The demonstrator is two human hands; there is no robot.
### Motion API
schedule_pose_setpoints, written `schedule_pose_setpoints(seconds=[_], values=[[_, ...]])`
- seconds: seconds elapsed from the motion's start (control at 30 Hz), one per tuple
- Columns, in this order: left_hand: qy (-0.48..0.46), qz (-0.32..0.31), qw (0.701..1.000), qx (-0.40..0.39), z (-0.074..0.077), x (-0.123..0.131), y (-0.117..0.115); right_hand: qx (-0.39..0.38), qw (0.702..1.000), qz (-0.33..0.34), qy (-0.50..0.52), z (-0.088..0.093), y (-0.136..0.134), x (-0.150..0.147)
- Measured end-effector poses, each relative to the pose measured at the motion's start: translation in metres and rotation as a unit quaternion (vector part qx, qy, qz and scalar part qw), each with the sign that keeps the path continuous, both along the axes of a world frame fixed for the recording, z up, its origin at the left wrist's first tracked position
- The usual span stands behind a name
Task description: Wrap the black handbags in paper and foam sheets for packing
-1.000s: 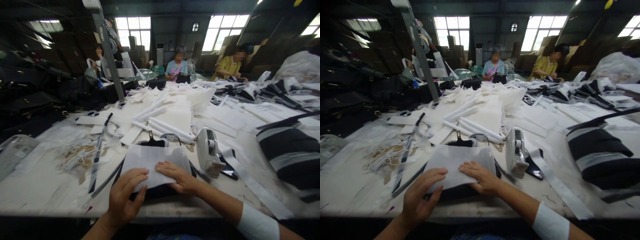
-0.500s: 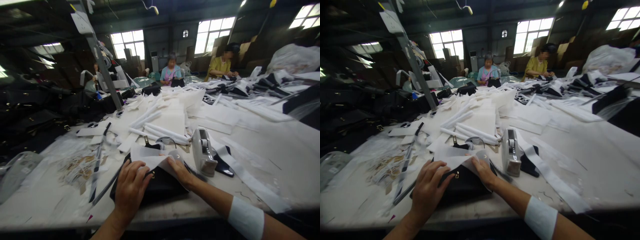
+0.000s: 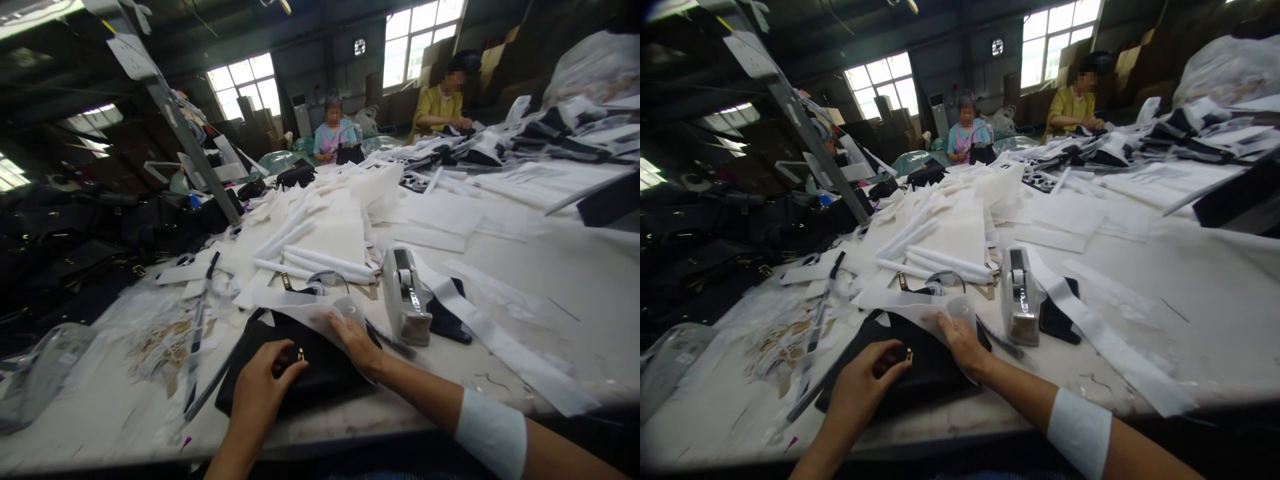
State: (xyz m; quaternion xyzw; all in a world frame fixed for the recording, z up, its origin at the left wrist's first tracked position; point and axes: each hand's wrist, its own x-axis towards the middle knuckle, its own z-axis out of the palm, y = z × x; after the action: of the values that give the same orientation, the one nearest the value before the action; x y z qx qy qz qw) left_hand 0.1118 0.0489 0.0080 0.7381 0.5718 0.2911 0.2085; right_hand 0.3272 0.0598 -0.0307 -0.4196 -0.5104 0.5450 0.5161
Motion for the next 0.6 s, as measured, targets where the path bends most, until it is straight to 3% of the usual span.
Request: schedule_pose_setpoints(seconds=[0.27, 0.6], values=[[0.087, -0.041, 0.995, -0.037, 0.003, 0.02, 0.007, 0.03, 0.998, -0.001, -0.05, -0.006, -0.001, 0.0], [0.107, -0.091, 0.99, -0.017, -0.002, 0.01, 0.007, 0.075, 0.992, 0.039, -0.089, -0.002, -0.004, 0.001]])
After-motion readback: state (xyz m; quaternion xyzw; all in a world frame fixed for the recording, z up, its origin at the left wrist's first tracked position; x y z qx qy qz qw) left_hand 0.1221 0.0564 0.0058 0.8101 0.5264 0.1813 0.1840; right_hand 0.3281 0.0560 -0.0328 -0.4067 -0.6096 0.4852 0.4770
